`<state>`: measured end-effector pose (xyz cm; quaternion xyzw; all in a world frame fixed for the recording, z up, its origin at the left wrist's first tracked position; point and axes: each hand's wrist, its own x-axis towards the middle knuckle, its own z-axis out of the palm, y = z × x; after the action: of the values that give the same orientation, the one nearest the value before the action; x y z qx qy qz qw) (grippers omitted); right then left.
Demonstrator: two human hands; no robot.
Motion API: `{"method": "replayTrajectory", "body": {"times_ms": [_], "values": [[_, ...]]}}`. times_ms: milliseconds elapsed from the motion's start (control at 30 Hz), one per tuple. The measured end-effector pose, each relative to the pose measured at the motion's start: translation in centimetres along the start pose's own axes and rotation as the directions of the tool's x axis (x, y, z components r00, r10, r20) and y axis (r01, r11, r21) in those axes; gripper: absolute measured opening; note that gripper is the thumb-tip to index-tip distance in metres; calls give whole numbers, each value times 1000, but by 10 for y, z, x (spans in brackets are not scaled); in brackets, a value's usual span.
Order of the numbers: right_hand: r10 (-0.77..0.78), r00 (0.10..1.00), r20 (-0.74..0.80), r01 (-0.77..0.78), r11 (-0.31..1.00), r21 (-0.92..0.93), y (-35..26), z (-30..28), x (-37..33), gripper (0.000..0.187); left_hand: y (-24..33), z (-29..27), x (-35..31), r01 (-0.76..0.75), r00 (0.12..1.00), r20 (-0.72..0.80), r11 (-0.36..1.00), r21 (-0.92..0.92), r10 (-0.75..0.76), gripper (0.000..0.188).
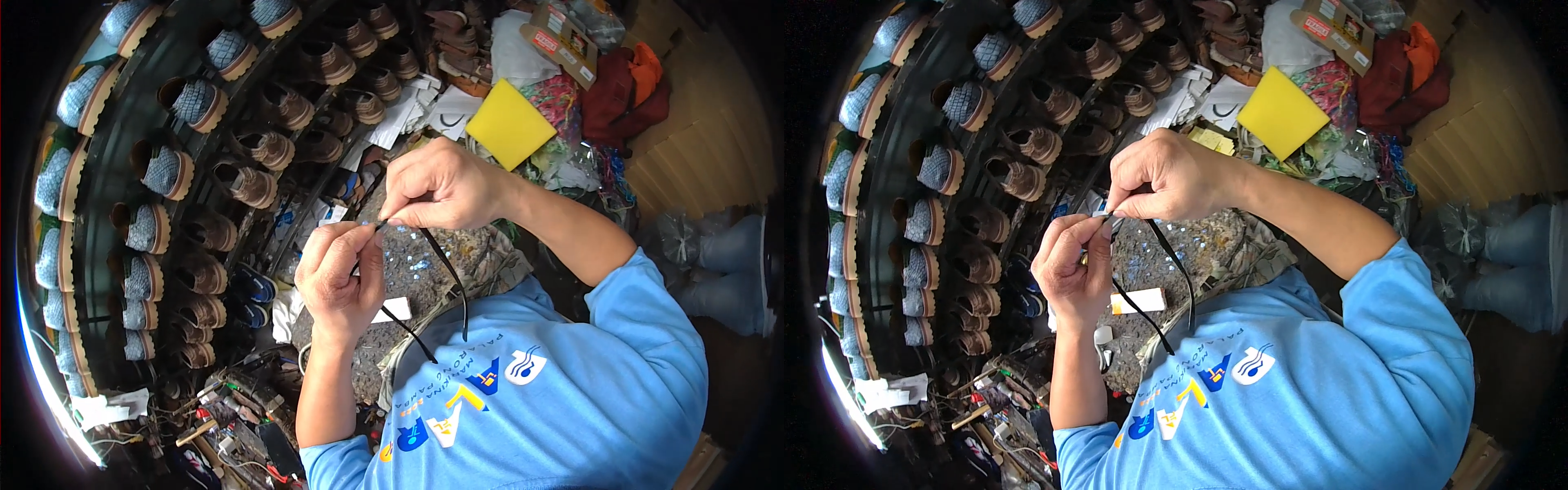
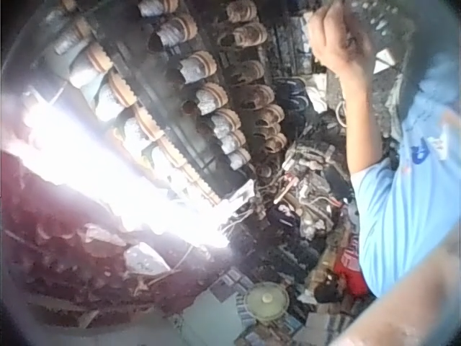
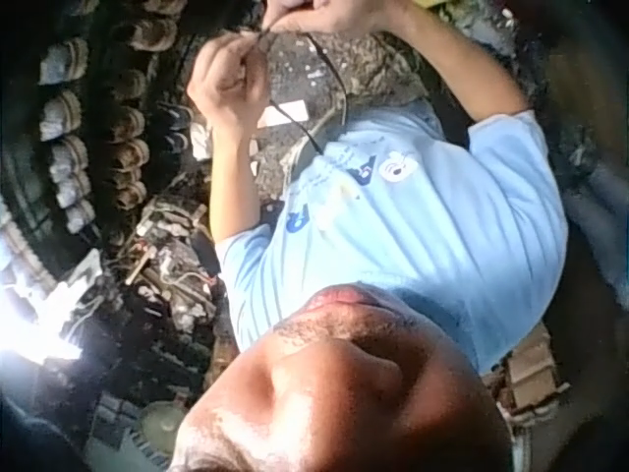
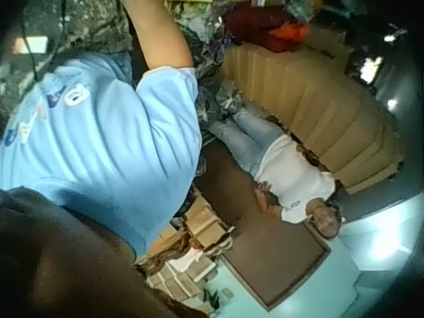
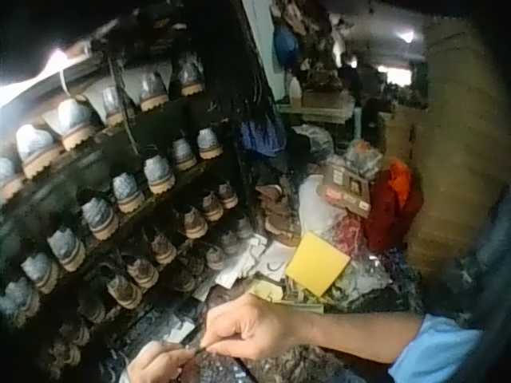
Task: Repairing a pair of eyeglasses using adhesive and small components, followed by inspecting finished shoes on a rack.
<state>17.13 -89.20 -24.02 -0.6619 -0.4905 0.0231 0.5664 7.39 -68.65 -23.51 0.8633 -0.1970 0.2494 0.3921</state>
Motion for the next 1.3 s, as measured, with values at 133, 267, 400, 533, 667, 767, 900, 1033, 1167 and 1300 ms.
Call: {"method": "replayTrajectory", "body": {"times_ms": [133,267,400,533,667,767,900,1033,1167,1300], "values": [[-26,1000,-1,26,999,-26,-12,3,3,8,4,-7,-4,-24,1000,-5,1000,-11,24,19],[-6,1000,-6,6,1000,1,-22,7,4,5,9,-10,-5,-51,998,-29,999,-1,51,12],[40,999,16,-40,999,22,-26,9,5,4,9,-13,-10,-44,999,-16,999,-15,44,17],[71,997,37,-73,997,37,-25,11,3,4,10,-12,-12,-22,1000,-5,999,-35,22,21],[7,998,58,-7,1000,13,-17,11,-3,9,11,-12,-13,-38,999,11,999,-32,39,13],[34,997,70,-38,998,47,-15,12,-5,11,12,-13,-16,5,999,42,999,-43,-3,19],[154,980,123,-172,973,153,-16,14,-9,9,13,-12,-22,29,999,38,998,-47,-27,18],[435,880,190,-475,796,376,-23,17,-10,7,11,-11,-27,119,993,38,989,-87,-116,15],[500,847,180,-525,735,429,-22,21,-10,7,13,-11,-27,222,975,61,965,-139,-215,9],[566,799,203,-588,665,461,-22,22,-8,13,12,-10,-31,309,951,75,927,-215,-299,6]]}}
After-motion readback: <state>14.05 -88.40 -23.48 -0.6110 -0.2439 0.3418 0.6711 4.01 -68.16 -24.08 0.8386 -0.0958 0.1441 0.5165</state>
